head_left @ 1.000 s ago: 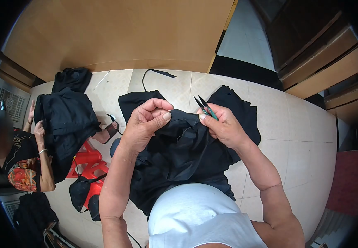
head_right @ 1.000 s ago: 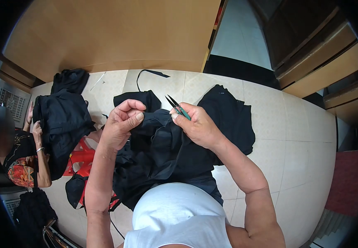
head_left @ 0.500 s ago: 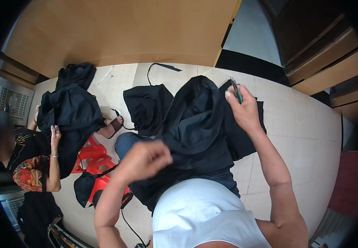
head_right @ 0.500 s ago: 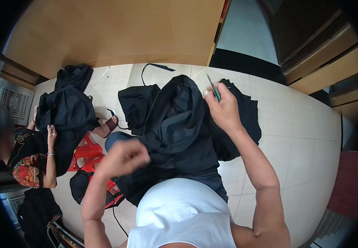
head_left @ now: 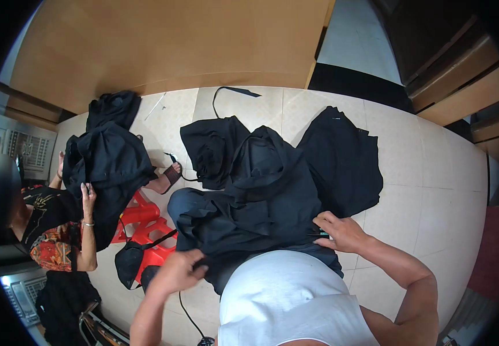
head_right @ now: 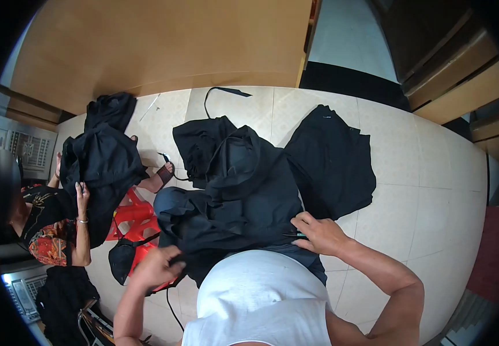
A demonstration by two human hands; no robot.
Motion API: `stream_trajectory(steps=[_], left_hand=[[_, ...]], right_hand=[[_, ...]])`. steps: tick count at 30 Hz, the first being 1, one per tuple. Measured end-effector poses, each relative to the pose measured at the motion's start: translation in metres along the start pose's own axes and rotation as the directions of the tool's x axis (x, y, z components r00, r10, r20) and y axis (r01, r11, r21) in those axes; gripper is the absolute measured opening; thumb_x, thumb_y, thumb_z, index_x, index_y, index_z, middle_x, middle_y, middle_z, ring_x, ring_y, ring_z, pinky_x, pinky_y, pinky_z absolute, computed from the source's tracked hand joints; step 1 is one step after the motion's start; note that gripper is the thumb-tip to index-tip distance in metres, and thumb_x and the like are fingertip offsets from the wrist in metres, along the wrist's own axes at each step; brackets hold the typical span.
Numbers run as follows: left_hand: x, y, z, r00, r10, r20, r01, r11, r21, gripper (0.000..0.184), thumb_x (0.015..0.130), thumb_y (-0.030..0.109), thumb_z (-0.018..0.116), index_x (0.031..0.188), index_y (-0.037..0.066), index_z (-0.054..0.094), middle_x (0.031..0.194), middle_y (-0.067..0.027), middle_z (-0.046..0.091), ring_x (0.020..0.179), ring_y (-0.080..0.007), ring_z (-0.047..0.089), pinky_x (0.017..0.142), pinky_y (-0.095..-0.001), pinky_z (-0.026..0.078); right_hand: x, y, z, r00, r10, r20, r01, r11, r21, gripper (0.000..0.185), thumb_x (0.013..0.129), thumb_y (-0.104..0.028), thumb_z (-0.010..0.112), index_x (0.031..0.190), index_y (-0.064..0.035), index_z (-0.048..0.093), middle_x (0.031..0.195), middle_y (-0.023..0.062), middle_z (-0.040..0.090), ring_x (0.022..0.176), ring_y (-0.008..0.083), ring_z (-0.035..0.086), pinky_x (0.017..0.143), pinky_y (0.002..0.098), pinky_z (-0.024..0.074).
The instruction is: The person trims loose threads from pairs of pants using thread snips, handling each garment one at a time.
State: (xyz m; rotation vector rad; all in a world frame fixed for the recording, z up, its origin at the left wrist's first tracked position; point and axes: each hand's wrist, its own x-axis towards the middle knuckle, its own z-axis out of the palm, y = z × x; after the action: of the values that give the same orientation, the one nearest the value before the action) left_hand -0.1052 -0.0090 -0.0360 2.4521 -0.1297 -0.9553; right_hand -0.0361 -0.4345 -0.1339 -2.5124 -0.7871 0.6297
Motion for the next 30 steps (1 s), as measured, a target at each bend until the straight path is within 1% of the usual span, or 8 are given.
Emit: stream_trajectory(steps=[2,4,8,11,16,21,27,30], left_hand=[[0.012,0.003,-0.038,0.966,0.15,-0.212,-0.137,0.988,0.074,0.022,0.078,0.003,0.072,0.1,-0.001,0.069,0.082,-0.0128,0.069,0.062,-0.0308,0.059,0.06,-0.0345,0.048],[0.03,0.019,-0.079,0.974,-0.007,-0.226,-0.016,0.995,-0.101,0.023,0.077,-0.003,0.071,0.099,-0.001,0.07,0.08,-0.0107,0.068,0.061,-0.0245,0.056,0.061,-0.0318,0.047],[0.124,0.057,-0.148,0.758,0.35,-0.55,-0.336,0.933,0.131,0.013,0.082,-0.004,0.065,0.094,-0.001,0.069,0.078,-0.0087,0.066,0.062,-0.0205,0.054,0.061,-0.0295,0.046],[0.215,0.108,-0.186,0.475,0.538,-0.696,-0.484,0.82,0.304,0.017,0.087,0.003,0.065,0.103,0.0,0.071,0.081,-0.0057,0.069,0.061,-0.0163,0.051,0.062,-0.0279,0.045],[0.31,0.192,-0.206,0.396,0.553,-0.733,-0.546,0.784,0.296,0.02,0.088,0.005,0.066,0.107,0.005,0.074,0.095,-0.0049,0.076,0.069,-0.0204,0.065,0.068,-0.0292,0.051],[0.385,0.22,-0.157,0.503,0.63,-0.592,-0.584,0.753,0.304,0.023,0.086,0.003,0.062,0.105,0.008,0.075,0.103,-0.0052,0.076,0.079,-0.0268,0.071,0.075,-0.0343,0.055],[0.481,0.2,-0.056,0.521,0.697,-0.492,-0.68,0.688,0.254,0.024,0.084,0.005,0.063,0.105,0.006,0.075,0.106,-0.0053,0.076,0.09,-0.0311,0.071,0.08,-0.0373,0.055],[0.501,0.168,-0.017,0.7,0.701,-0.134,-0.676,0.712,0.191,0.026,0.084,0.005,0.064,0.108,0.004,0.074,0.109,-0.0083,0.076,0.093,-0.0329,0.07,0.082,-0.0386,0.054]], right_hand=[[0.01,0.012,0.0,0.99,-0.108,-0.092,0.109,0.994,0.0,0.03,0.083,-0.018,0.074,0.11,-0.0081,0.066,0.105,0.0057,0.063,0.071,0.0283,0.066,0.064,0.0363,0.054],[0.019,0.026,-0.007,0.964,-0.197,-0.181,0.198,0.98,-0.015,0.028,0.084,-0.017,0.071,0.109,-0.0072,0.066,0.104,0.008,0.063,0.068,0.0313,0.065,0.064,0.0385,0.0553],[0.07,0.068,-0.073,0.903,-0.049,-0.427,0.057,0.998,0.007,0.022,0.079,-0.01,0.064,0.101,-0.0095,0.069,0.085,0.0093,0.063,0.07,0.031,0.063,0.065,0.038,0.0521],[0.098,0.131,-0.136,0.718,0.107,-0.688,-0.11,0.993,0.04,0.026,0.08,-0.011,0.063,0.103,-0.003,0.072,0.098,0.0121,0.072,0.079,0.0337,0.066,0.074,0.0375,0.0529],[0.063,0.184,-0.238,0.393,0.053,-0.918,-0.273,0.96,-0.062,0.027,0.084,-0.009,0.064,0.109,-0.0009,0.072,0.101,0.0073,0.073,0.074,0.025,0.063,0.07,0.0308,0.0502],[0.001,0.189,-0.217,0.481,0.087,-0.872,-0.438,0.886,-0.153,0.023,0.085,-0.002,0.066,0.107,-0.0011,0.071,0.094,0.009,0.069,0.074,0.0256,0.062,0.07,0.0323,0.0509],[-0.029,0.21,-0.084,0.569,0.494,-0.657,-0.657,0.754,-0.003,0.026,0.083,0.0,0.067,0.109,-0.002,0.069,0.099,0.0106,0.067,0.083,0.029,0.067,0.078,0.0354,0.0537],[-0.032,0.211,0.015,0.618,0.596,-0.513,-0.695,0.719,-0.002,0.028,0.084,-0.009,0.067,0.112,-0.006,0.07,0.103,0.0116,0.067,0.084,0.0336,0.067,0.076,0.0388,0.0547]])
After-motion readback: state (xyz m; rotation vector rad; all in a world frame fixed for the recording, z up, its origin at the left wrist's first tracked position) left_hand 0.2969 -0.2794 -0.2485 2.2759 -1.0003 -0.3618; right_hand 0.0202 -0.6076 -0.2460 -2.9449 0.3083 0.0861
